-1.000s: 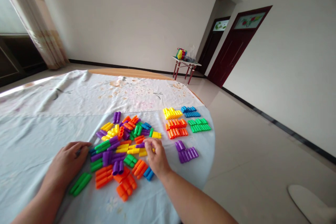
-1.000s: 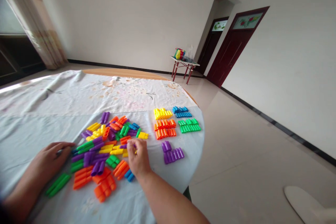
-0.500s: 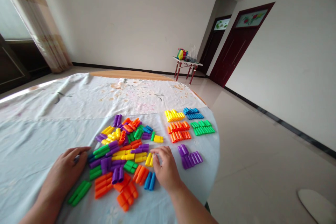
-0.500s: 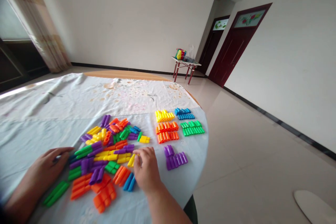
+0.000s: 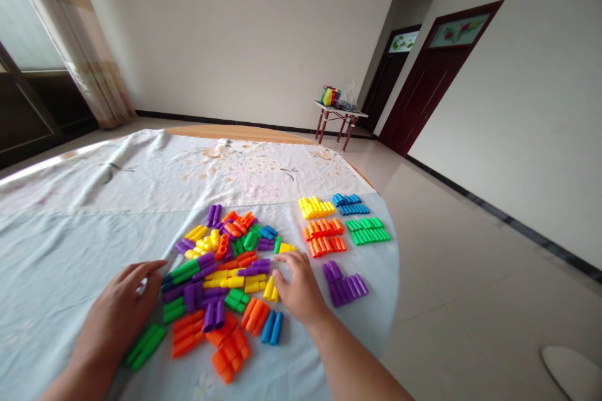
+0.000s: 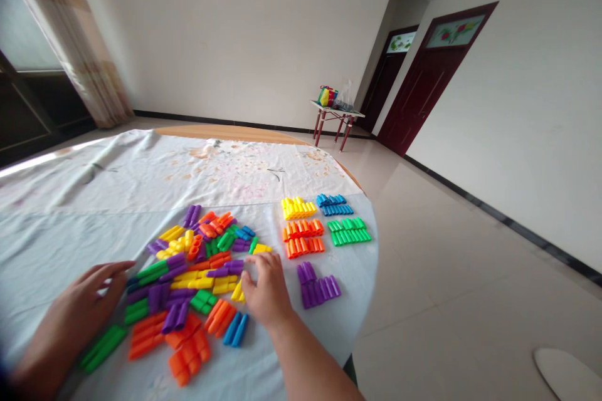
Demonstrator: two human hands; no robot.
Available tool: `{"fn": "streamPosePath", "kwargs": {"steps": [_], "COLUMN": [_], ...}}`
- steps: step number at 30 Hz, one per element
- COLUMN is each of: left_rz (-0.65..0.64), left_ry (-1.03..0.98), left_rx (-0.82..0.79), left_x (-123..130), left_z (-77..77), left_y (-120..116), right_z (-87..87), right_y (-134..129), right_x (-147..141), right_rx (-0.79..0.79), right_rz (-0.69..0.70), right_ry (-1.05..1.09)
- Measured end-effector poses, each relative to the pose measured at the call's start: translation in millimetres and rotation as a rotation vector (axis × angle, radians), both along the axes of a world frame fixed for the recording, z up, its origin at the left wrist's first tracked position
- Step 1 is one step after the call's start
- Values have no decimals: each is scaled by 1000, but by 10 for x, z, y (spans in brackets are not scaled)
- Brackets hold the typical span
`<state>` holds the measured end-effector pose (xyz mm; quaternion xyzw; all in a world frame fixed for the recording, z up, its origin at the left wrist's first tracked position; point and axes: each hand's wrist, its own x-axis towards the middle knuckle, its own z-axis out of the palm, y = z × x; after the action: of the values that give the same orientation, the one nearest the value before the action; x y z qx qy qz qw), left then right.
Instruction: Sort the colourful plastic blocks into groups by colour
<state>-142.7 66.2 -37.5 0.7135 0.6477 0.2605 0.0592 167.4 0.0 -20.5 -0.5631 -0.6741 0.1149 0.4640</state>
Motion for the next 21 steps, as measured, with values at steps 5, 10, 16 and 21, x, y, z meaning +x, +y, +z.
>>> {"fn": "streamPosePath", "kwargs": {"steps": [5, 10, 16, 21], "left_rz": [-3, -10, -22, -9], "left_ry": [-5, -10, -19, -23], "left_rx": [-62, -70, -47, -123], "left_x": [-13, -101, -177, -100], "left_z": [7, -107, -228, -75], "left_y": [33, 93, 154, 110], "right_z": [38, -51, -157, -237], "right_y": [310, 434, 378, 310], "right_x": [29, 50, 95, 105], "right_rx": [64, 98, 63, 9], "right_rz": [-38, -16, -88, -130], "right_ry": [-45, -60, -148, -187]}}
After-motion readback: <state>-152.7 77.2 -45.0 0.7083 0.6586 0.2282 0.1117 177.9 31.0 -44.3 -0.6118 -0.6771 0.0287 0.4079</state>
